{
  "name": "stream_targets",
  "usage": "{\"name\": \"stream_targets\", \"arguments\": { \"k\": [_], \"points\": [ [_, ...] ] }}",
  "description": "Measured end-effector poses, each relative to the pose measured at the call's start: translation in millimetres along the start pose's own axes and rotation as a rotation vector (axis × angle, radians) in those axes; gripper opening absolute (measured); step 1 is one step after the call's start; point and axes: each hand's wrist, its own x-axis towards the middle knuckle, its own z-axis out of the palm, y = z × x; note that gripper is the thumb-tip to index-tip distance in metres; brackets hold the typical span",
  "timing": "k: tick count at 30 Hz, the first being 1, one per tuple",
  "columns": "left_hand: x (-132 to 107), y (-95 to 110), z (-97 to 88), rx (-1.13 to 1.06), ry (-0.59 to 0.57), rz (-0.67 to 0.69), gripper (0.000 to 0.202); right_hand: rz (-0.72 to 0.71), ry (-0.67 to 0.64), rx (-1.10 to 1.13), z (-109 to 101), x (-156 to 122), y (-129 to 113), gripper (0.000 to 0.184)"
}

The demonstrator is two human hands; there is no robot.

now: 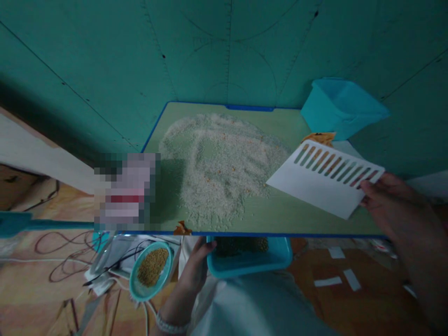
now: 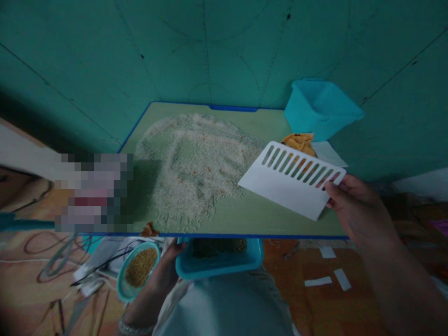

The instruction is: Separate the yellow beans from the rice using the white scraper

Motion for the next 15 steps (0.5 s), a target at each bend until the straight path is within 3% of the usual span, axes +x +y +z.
{"name": "stream_targets", "arguments": {
  "k": [15],
  "points": [
    [-2,1,-1.6,0.000,0.051,-0.005,0.043,-0.037,0.017,-0.053,5,-10,6,0.024]
  ]
}}
